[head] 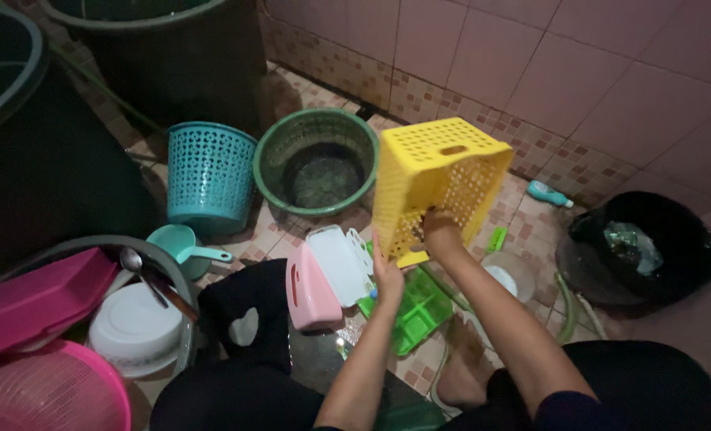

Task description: The person washes plastic containers and yellow baskets by hand, scrubbing the surfaces with a sponge and rinsing them in a bucket of water.

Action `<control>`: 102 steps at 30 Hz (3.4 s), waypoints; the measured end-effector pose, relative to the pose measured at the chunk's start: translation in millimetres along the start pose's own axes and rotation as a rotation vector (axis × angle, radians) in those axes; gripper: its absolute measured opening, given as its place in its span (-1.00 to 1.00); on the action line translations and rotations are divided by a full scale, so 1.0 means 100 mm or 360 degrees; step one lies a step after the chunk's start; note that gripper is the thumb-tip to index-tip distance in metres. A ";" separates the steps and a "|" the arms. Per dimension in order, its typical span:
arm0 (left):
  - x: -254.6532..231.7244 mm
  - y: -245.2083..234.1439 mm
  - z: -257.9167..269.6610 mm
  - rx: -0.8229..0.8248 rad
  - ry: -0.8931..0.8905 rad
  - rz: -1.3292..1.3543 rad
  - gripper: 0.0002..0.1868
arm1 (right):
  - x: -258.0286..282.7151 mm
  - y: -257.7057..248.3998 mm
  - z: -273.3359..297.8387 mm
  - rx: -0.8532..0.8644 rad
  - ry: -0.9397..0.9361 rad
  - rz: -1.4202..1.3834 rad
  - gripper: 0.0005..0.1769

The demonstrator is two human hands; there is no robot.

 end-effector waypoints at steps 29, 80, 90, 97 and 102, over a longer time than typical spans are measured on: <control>0.10 -0.23 -0.28 -0.0192 -0.0200 0.0073 -0.39 | 0.14 -0.39 0.20 -0.0317 -0.0235 -0.0466 -0.72; -0.08 0.15 -0.34 -0.0010 -0.0006 -0.0210 -0.46 | 0.14 -1.35 1.06 -0.0741 -0.1562 -0.0010 -0.55; 0.54 0.04 0.26 0.0106 -0.1466 -0.0216 -0.55 | 0.18 -0.71 1.24 -0.0505 -0.1491 -0.0216 -0.60; 1.06 -0.29 0.00 -0.0224 -0.0938 -0.0388 -0.62 | 0.29 -0.82 1.22 -0.0427 -0.1725 0.0216 -0.66; 0.93 -0.21 -0.04 -0.0349 -0.0548 -0.0280 -0.57 | 0.30 -1.03 1.10 -0.0668 -0.1569 0.0190 -0.60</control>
Point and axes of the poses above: each hand's wrist, its own z-axis away from the middle knuckle, its own y-axis out of the palm, x = y × z, the point moved 2 cm from there along -z, towards the middle knuckle, and after that the axes turned 6 degrees about -x, right-handed, at the moved point
